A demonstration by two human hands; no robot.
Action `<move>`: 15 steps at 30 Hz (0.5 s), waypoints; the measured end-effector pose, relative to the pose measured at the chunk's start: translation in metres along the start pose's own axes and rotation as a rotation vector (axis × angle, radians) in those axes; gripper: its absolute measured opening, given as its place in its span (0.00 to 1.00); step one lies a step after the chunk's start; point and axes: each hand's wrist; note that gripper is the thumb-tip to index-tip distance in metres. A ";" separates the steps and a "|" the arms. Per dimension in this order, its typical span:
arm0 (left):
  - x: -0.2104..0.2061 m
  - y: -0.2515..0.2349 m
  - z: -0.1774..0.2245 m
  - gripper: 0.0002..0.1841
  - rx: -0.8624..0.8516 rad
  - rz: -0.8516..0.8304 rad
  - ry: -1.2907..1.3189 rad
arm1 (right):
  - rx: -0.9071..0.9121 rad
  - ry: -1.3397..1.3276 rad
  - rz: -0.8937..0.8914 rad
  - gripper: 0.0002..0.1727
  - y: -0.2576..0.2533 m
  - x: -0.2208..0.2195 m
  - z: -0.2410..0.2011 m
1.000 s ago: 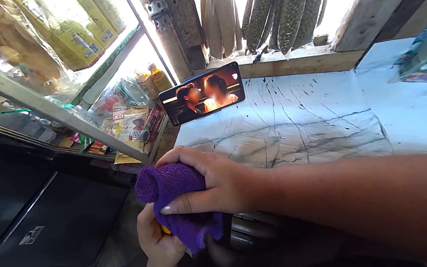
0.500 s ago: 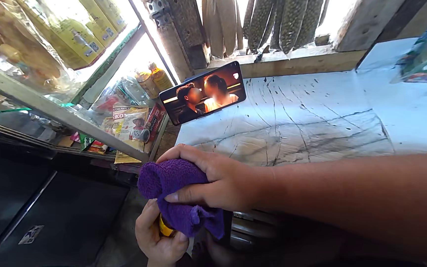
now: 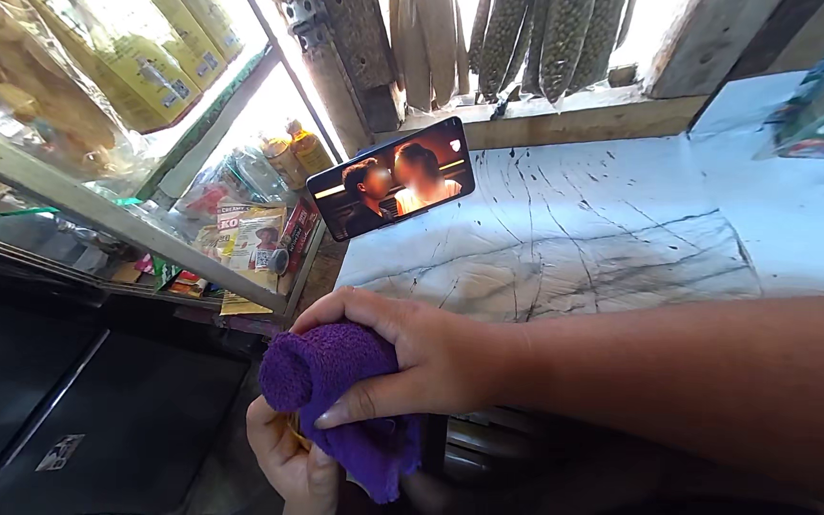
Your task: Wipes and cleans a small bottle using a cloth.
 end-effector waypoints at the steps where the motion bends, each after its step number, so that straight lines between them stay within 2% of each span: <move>1: -0.002 -0.001 0.001 0.21 -0.011 0.005 -0.034 | -0.001 0.002 0.003 0.27 0.000 0.000 0.000; 9: 0.003 0.003 -0.003 0.25 -0.158 -0.039 -0.369 | -0.093 0.048 0.057 0.23 0.001 -0.002 -0.006; 15: 0.005 0.004 -0.007 0.26 -0.200 -0.046 -0.368 | -0.174 0.028 0.060 0.21 0.000 -0.001 -0.010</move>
Point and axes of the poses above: each hand's wrist, its own y-axis away from the middle knuckle, its own x-axis out of the back of the hand, z = x × y, and after that the axes turned 6 degrees about x, right-handed
